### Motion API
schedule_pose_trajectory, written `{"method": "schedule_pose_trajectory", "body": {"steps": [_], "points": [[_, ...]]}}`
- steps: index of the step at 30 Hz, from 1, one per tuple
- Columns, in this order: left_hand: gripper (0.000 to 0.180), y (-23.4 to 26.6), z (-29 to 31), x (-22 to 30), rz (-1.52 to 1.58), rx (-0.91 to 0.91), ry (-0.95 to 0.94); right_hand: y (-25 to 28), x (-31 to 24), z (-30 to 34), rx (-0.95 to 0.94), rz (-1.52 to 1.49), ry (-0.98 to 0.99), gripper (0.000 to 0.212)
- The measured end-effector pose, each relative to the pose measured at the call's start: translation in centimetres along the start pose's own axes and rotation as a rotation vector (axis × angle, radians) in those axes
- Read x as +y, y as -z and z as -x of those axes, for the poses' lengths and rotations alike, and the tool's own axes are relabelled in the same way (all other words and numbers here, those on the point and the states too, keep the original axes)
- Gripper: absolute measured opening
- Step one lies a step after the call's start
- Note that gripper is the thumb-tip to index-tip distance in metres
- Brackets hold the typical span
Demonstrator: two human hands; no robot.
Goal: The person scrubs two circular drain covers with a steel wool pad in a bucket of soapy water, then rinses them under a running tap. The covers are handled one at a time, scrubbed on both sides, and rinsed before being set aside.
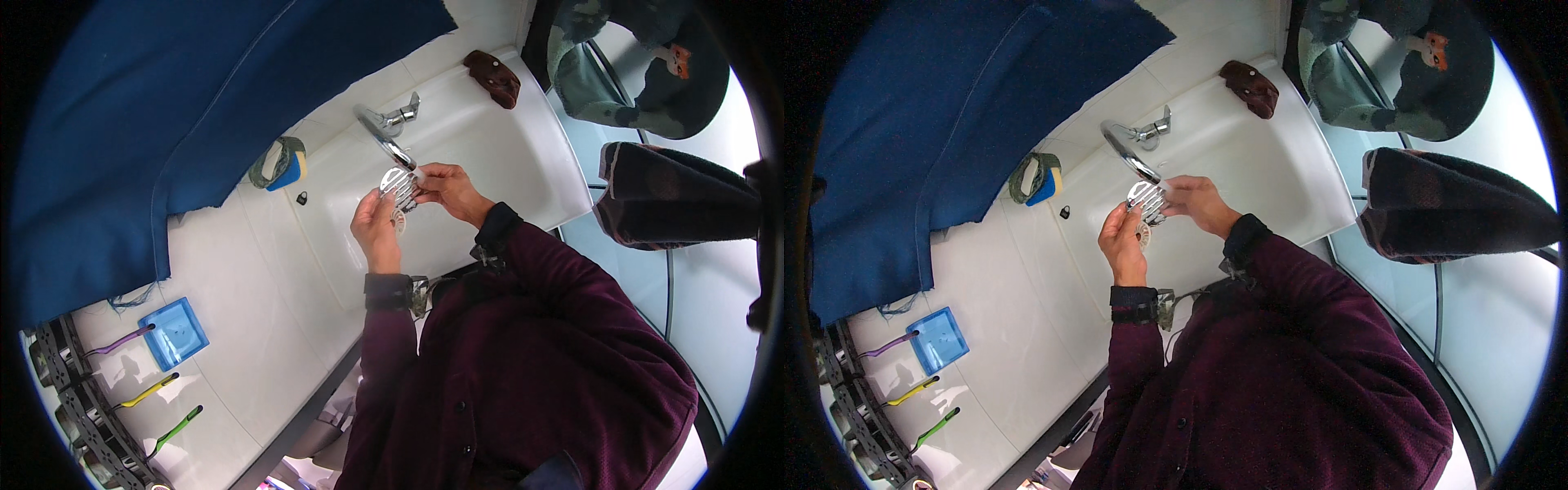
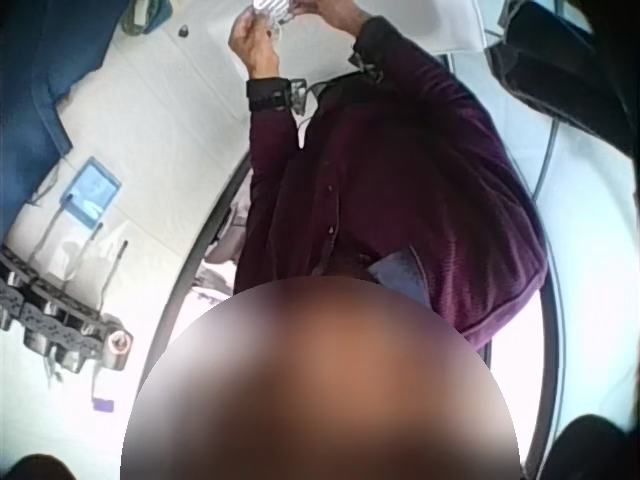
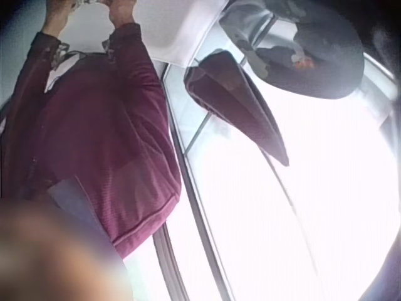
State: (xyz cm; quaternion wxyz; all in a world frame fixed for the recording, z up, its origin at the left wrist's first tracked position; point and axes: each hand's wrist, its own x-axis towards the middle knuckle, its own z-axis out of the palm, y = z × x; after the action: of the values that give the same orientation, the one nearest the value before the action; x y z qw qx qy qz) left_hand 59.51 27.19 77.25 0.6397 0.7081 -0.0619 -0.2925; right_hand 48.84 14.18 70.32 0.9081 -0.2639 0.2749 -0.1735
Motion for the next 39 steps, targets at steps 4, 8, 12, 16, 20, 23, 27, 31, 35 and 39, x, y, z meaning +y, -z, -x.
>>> {"method": "schedule_pose_trajectory", "body": {"steps": [4,8,12,16,20,23,27,31,35,39], "points": [[0.032,0.4,0.0,0.1,0.045,-0.006,0.033,0.5,0.3,0.0,-0.055,-0.005,0.002,0.027],[0.039,0.2,-0.1,0.3,-0.072,-0.09,0.085,0.5,0.4,-1.3,0.065,0.325,0.01,0.026],[0.04,-0.9,-0.2,0.4,-0.157,-0.275,0.115,-0.3,0.4,-2.3,0.13,1.348,0.59,0.03],[0.038,-1.7,-0.7,0.5,-0.064,-0.226,0.139,-1.1,-0.4,-1.8,0.134,1.579,0.733,0.043],[0.038,-2.2,-0.9,0.3,-0.144,-0.281,0.095,-1.8,-1.7,-2.8,0.195,1.713,0.817,0.049],[0.041,-2.8,-1.4,0.1,-0.14,-0.339,0.054,-2.3,-2.3,-4.1,0.208,1.716,0.72,0.048],[0.033,-3.0,-2.3,-0.2,0.019,-0.191,0.099,-1.6,-2.2,-3.4,0.11,1.763,0.834,0.051],[0.028,-2.9,-3.3,-1.0,0.209,-0.14,0.182,-0.3,-0.7,-0.1,0.159,1.244,0.612,0.066],[0.02,-3.7,-3.4,-2.9,0.23,-0.173,0.292,0.3,-0.7,0.0,0.271,0.416,0.274,0.046],[0.02,-5.4,-4.8,-3.9,0.076,-0.174,0.244,1.7,-3.5,0.1,0.32,0.49,0.173,0.039]]}}
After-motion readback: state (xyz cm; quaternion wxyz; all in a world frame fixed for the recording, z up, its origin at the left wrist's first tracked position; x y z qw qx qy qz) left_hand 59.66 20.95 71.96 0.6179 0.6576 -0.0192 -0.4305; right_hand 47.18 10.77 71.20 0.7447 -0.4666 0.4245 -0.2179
